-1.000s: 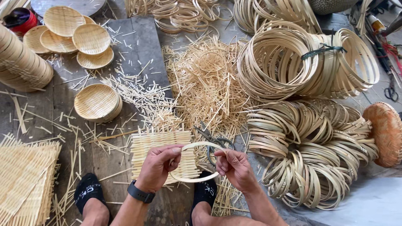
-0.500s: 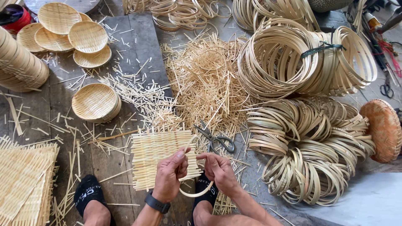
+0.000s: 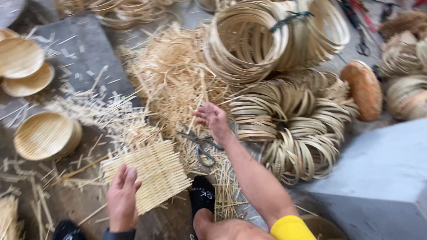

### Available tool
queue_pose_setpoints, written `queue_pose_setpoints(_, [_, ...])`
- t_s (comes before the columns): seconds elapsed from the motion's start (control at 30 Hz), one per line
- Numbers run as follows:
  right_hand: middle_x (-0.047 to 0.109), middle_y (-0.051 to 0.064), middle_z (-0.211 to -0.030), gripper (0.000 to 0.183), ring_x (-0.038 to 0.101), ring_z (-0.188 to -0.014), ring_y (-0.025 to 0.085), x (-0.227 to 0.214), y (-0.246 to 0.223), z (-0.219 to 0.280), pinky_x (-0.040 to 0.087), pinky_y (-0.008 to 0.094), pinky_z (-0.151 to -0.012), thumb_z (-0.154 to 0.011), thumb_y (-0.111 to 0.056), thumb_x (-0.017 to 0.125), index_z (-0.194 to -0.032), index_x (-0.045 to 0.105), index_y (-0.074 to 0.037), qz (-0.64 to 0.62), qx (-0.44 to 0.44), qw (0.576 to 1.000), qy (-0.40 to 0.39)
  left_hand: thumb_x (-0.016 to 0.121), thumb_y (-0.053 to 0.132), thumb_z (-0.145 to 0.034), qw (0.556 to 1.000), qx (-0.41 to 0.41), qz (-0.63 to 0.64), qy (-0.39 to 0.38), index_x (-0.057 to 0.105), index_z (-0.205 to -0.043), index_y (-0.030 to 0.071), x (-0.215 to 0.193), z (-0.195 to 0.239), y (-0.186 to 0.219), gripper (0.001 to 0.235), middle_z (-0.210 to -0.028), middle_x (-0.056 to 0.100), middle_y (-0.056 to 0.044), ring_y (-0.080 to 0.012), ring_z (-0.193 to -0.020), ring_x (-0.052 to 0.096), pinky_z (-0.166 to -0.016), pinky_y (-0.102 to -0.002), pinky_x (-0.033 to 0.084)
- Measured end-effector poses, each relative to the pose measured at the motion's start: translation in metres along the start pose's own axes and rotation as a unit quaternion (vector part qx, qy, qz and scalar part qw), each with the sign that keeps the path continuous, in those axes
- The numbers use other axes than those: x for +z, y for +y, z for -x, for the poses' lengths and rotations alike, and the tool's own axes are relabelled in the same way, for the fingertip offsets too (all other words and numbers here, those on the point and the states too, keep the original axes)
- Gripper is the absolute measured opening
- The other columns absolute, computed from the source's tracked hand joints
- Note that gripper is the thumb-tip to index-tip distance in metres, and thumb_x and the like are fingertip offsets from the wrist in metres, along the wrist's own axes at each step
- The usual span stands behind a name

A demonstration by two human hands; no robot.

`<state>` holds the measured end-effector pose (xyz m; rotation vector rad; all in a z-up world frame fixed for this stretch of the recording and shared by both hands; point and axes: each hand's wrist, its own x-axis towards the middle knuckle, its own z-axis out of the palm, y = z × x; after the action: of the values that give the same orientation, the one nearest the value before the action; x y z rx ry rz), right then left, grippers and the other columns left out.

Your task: The person repeatedly forms small round bamboo bowls by placing a woven bamboo mat over a circular mold, pressing it into shape, and trimming the excess with shears. Finished bowls are stacked nearby.

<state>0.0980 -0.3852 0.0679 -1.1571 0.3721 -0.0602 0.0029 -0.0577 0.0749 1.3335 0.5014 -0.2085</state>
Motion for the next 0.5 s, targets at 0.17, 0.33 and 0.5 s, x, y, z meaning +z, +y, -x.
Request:
queue_pose_setpoints(0.17, [0.077, 0.013, -0.103, 0.027, 0.076, -0.085, 0.017, -0.067, 0.024, 0.061, 0.06, 0.027, -0.072, -0.094, -0.02, 0.068, -0.116, 0.074, -0.004, 0.256, -0.067, 0.96, 0.093, 0.065, 0.01, -0.097, 0.999, -0.033, 0.003, 0.011, 0.056, -0.141, -0.005, -0.02, -0.015, -0.026, 0.048, -0.131, 0.063, -0.013, -0.0225, -0.114, 0.064, -0.09, -0.039, 0.055])
queue_pose_setpoints(0.33, [0.067, 0.012, -0.108, 0.036, 0.06, -0.108, 0.03, -0.173, -0.015, 0.137, 0.048, 0.044, -0.095, -0.082, -0.029, 0.081, -0.109, 0.073, -0.007, 0.603, -0.277, 0.654, 0.363, 0.066, 0.008, -0.1, 1.0, -0.015, 0.001, 0.017, 0.06, -0.134, -0.006, -0.046, -0.031, -0.05, 0.038, -0.121, 0.067, -0.014, -0.0251, -0.104, 0.068, -0.083, -0.04, 0.058])
queue_pose_setpoints(0.5, [0.057, 0.017, -0.115, 0.059, 0.054, -0.115, 0.033, -0.248, -0.018, 0.21, 0.043, 0.044, -0.102, -0.079, -0.041, 0.084, -0.117, 0.06, -0.002, 0.607, -0.081, 0.65, 0.451, 0.067, 0.009, -0.101, 0.999, -0.021, -0.024, 0.019, 0.061, -0.133, -0.007, -0.048, -0.032, -0.056, 0.036, -0.118, 0.067, -0.015, -0.0259, -0.103, 0.068, -0.082, -0.04, 0.057])
